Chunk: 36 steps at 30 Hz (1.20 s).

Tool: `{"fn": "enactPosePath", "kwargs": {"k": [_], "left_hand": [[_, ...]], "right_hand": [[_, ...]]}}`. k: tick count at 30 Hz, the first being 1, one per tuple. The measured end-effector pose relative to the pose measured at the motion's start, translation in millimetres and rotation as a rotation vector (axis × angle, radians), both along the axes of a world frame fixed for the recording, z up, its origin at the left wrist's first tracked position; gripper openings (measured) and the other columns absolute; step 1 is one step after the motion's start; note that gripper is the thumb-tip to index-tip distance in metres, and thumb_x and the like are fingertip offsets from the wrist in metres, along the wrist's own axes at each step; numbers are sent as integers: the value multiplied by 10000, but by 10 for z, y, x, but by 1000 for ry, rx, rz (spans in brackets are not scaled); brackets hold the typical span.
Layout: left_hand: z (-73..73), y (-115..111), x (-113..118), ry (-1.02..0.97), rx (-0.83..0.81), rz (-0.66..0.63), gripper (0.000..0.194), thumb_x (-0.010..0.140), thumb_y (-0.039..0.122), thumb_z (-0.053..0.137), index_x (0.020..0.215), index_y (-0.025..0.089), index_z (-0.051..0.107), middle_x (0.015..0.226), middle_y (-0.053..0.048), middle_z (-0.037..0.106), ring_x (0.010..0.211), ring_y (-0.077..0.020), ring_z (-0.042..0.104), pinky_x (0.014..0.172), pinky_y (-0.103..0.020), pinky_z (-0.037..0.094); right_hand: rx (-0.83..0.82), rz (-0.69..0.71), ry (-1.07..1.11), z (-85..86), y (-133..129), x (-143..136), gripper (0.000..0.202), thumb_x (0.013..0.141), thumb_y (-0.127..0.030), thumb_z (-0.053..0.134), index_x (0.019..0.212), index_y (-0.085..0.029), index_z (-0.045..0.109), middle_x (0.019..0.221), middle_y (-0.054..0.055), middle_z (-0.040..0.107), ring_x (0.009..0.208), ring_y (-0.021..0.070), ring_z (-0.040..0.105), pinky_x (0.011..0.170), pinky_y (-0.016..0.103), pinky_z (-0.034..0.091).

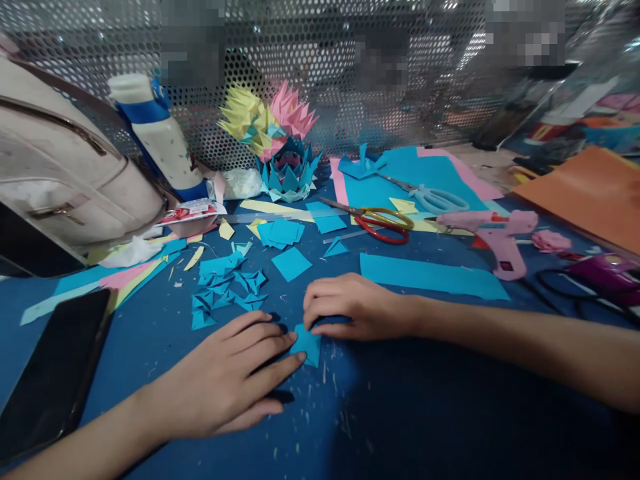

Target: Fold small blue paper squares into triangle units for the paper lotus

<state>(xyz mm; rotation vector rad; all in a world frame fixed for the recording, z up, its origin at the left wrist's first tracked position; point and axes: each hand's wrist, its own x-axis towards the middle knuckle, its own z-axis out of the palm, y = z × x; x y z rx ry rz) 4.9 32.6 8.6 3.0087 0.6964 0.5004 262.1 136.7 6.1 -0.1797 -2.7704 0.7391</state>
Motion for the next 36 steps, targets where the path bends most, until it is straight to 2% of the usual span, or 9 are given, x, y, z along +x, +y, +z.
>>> {"fn": "enactPosePath", "kwargs": {"k": [4,8,11,14,21,25,30,36], "left_hand": [[18,0,15,33,35,-6,452,1069,395,339,1327,105,572,1183,-109,667,1121,-251,592,1077,-450,395],[1,-48,49,40,107,11,423,1073,360,343,1305,104,585,1179,-96,681,1103,-247,611,1047,-452,424],[-42,-137,116,26,202,79,382,1060,333,402,1245,80,619,1153,-99,702,1069,-251,635,1031,-456,440],[-76,-226,187,11,274,152,362,1047,325,436,1184,69,651,1141,-120,712,1040,-275,654,1001,-479,461],[-68,-250,198,-3,271,153,339,1046,297,428,1154,87,671,1126,-120,719,1029,-275,664,985,-475,472],[-48,-237,180,4,246,158,335,1048,279,410,1169,99,666,1152,-102,712,1035,-266,651,996,-477,442],[-24,-239,183,32,231,181,377,1051,287,386,1338,124,568,1167,-96,690,1064,-259,614,985,-475,418],[-39,-239,183,53,219,161,343,1037,345,438,1262,164,624,1152,-111,665,1062,-279,595,984,-490,428]], "right_hand": [[14,-13,17,-7,-16,-9,141,978,-210,531,1018,-176,662,993,49,651,935,137,610,765,238,451],[-131,-40,38,20,-18,-35,173,974,-170,517,992,-166,690,973,49,676,908,131,628,789,241,463],[-244,-36,67,38,-4,-49,175,969,-174,535,976,-150,708,943,50,684,851,120,624,734,228,458],[-284,-14,50,42,14,-45,174,965,-179,547,993,-152,716,945,51,674,784,106,599,673,217,440],[-142,34,-15,43,10,-7,260,979,-123,495,1109,-219,698,1076,50,612,981,131,592,819,235,447],[-119,35,3,20,-3,-4,191,1005,-186,485,1043,-179,673,1044,56,607,978,136,587,841,244,447],[-97,68,50,14,-17,-3,152,995,-221,525,1004,-158,663,1000,58,624,957,138,591,844,242,450],[-27,122,32,20,-33,5,135,985,-247,553,991,-182,671,1002,49,633,972,140,581,820,232,429]]}}
